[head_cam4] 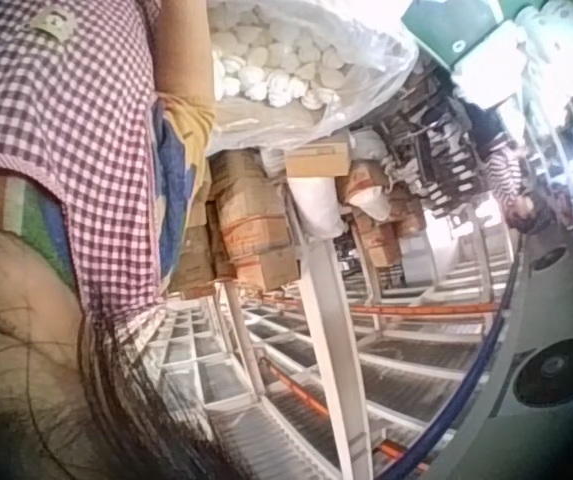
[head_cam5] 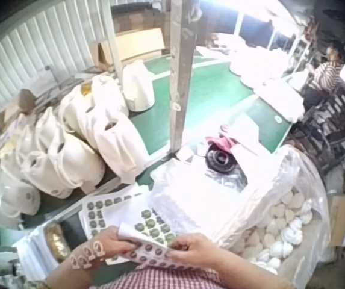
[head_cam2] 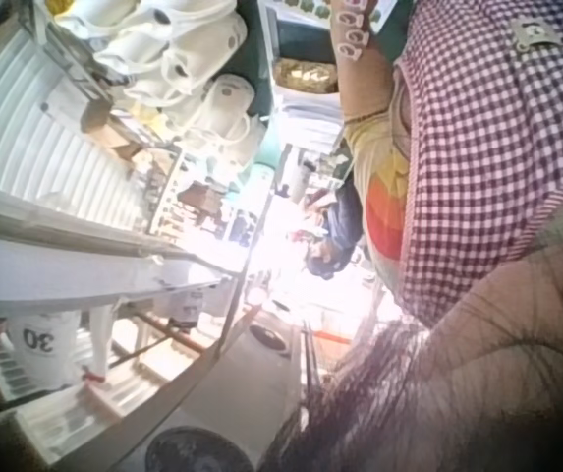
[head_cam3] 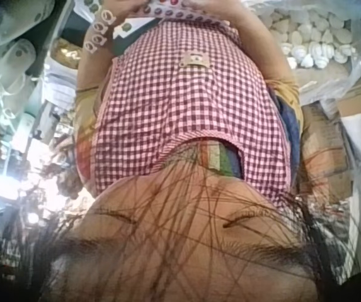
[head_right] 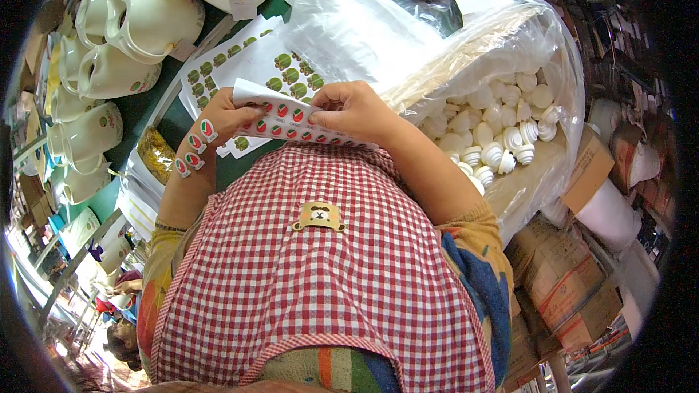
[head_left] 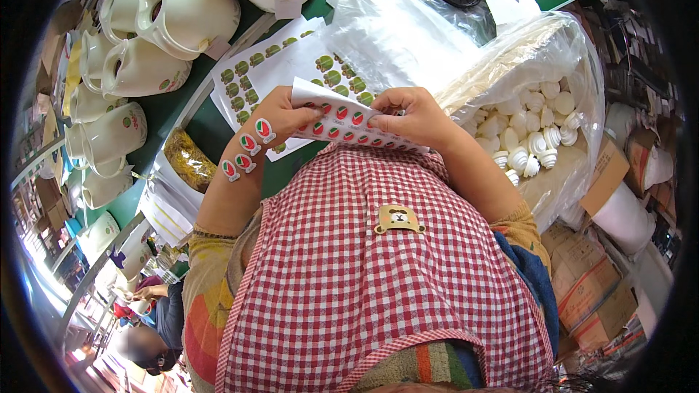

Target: The person repeatedly picks up white plastic pitchers from a table, peels small round stickers from a sheet, and applies one sticker to each pitcher. The person places the labeled pitchers back on the table and continues the cycle with additional pitchers and sticker sheets.

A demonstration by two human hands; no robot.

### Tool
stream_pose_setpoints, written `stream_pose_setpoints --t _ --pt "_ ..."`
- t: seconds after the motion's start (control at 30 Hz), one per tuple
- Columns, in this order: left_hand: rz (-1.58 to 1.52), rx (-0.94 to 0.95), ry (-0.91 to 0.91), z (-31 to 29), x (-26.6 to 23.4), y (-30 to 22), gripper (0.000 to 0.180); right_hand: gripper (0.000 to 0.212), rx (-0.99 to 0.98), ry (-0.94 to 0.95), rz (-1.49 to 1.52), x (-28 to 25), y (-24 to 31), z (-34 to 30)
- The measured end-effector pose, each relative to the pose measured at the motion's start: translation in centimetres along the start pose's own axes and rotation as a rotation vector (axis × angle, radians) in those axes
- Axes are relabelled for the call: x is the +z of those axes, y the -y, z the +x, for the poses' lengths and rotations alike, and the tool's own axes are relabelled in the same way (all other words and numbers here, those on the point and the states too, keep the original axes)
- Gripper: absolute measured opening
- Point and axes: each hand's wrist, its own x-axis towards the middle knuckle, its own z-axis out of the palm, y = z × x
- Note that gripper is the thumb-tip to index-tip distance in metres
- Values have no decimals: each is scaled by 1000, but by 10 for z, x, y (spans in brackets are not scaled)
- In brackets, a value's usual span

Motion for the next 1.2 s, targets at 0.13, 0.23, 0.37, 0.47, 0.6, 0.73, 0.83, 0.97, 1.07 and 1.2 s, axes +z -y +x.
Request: stream_pose_setpoints --t 0.13,0.23,0.37,0.47,0.6,0.73,0.83,0.97,1.07,1.2 --pt "-30 -5 -11 2 5 4 24 20 11 32 38 -4 -8 0" --pt "-43 -36 -13 -2 2 2 23 20 78 123 78 -11 -19 2" --pt "-65 -18 -22 -6 -7 6 21 23 110 214 91 -12 -22 2" --pt "-13 -77 -11 -9 -10 -2 21 17 184 252 104 -13 -15 4" --pt "14 -9 -26 -8 -12 8 22 11 244 226 189 -11 -21 5" --pt "-33 24 -29 -8 -13 12 25 10 138 129 252 -6 -28 5" --pt "-70 14 -61 -7 -13 13 32 12 149 14 135 -2 -14 -1" --pt "-144 5 -61 -12 -6 12 43 26 25 73 -89 -8 -14 -4" --pt "-195 42 -25 -15 -8 12 43 38 49 190 -147 -18 -14 -3" --pt "-191 -28 4 -14 -20 17 44 46 40 318 98 -17 -28 -4"
